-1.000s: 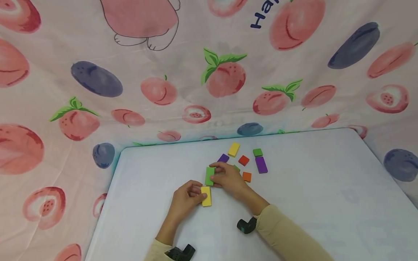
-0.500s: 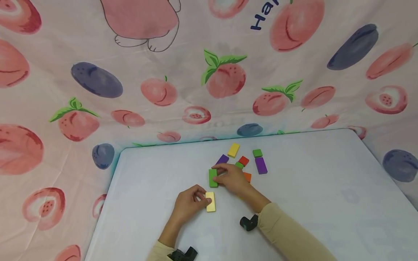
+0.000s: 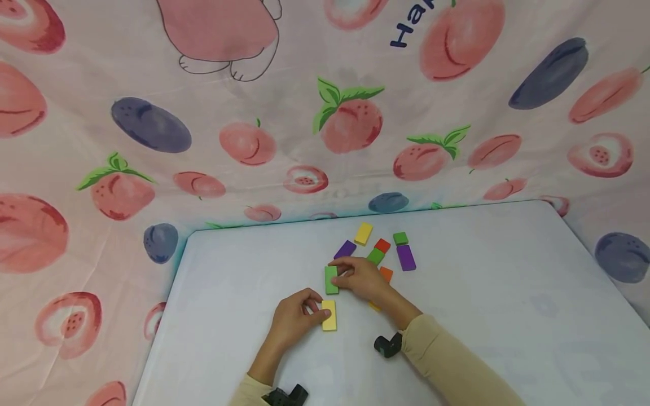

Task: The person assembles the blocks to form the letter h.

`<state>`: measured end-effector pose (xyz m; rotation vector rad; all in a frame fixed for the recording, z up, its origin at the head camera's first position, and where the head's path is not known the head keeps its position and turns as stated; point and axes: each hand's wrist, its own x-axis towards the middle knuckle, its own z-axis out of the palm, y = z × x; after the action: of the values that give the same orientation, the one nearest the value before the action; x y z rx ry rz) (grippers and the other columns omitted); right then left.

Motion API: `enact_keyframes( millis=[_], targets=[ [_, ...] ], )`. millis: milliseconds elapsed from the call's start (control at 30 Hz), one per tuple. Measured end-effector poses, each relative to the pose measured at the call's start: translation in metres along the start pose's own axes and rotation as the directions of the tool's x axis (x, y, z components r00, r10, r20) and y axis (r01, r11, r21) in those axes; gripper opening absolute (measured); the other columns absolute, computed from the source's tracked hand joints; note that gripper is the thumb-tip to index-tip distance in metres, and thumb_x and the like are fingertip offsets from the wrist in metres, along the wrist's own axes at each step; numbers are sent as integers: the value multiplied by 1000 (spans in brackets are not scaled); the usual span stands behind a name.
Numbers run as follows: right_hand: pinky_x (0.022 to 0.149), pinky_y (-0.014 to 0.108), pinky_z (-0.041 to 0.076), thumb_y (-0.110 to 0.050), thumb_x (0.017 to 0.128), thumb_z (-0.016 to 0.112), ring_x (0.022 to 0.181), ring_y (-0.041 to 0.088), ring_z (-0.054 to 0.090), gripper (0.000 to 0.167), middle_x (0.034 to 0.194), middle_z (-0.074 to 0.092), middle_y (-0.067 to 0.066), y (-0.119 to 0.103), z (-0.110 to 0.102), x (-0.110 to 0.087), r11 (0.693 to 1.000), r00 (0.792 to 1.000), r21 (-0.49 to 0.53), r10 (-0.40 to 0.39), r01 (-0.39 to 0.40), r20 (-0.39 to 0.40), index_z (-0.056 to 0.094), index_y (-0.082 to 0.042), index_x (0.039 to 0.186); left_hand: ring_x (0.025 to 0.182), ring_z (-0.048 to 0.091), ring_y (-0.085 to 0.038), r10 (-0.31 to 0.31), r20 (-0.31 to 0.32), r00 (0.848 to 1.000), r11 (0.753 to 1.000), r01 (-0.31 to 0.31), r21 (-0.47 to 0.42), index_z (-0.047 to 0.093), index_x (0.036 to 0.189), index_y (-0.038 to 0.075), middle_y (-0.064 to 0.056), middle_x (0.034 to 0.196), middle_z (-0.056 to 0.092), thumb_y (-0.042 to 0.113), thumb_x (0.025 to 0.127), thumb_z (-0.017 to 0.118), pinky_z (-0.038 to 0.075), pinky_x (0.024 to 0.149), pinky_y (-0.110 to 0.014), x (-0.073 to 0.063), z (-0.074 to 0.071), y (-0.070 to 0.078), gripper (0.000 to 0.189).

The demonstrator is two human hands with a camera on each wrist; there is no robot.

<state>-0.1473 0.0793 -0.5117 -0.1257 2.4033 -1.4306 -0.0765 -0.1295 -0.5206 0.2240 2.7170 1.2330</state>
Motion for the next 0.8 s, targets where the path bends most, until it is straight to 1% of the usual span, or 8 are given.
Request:
enact_keyframes(
  millis=[233, 367, 467, 700, 800],
  targets=[
    [75, 29, 50, -25, 87, 82, 82, 14, 59, 35, 98, 69, -6, 2, 2, -1, 999, 999, -24, -35, 36, 11, 74, -27, 121, 63, 53, -2, 11, 1, 1000, 1000, -11, 6, 72, 100, 21, 14, 78, 64, 36, 83, 84, 43, 59, -21, 0, 0, 0, 25],
    [74, 28, 49, -23, 87, 82, 80, 14, 58, 35, 93, 66, -4, 4, 3, 0, 997, 997, -24, -73, 73, 20, 75, -23, 120, 63, 52, -2, 10, 6, 1000, 1000, -10, 7, 72, 101, 21, 13, 78, 63, 35, 84, 83, 43, 58, -21, 0, -1, -1, 25],
    [73, 27, 49, -22, 86, 83, 79, 14, 58, 34, 89, 64, -2, 5, 3, 0, 996, 996, -29, -82, 83, 19, 75, -20, 119, 63, 52, -2, 8, 9, 1000, 1000, -8, 2, 72, 101, 21, 13, 78, 63, 34, 85, 83, 43, 58, -21, 0, -1, -1, 24],
    [70, 25, 48, -24, 87, 83, 78, 13, 56, 33, 86, 61, -3, 5, 5, 1, 991, 996, -96, -91, 92, 21, 75, -18, 118, 64, 52, -3, 11, 6, 1000, 1000, -11, 2, 72, 101, 21, 13, 79, 63, 35, 84, 83, 43, 58, -21, 1, 0, -2, 24],
    [69, 24, 48, -24, 87, 82, 77, 13, 56, 34, 86, 61, -3, 4, 5, -1, 990, 995, -103, -98, 100, 26, 75, -18, 119, 64, 52, -2, 14, 9, 1000, 1000, -14, 7, 73, 102, 21, 13, 79, 63, 35, 85, 83, 42, 58, -21, 1, 0, -3, 25]
  ],
)
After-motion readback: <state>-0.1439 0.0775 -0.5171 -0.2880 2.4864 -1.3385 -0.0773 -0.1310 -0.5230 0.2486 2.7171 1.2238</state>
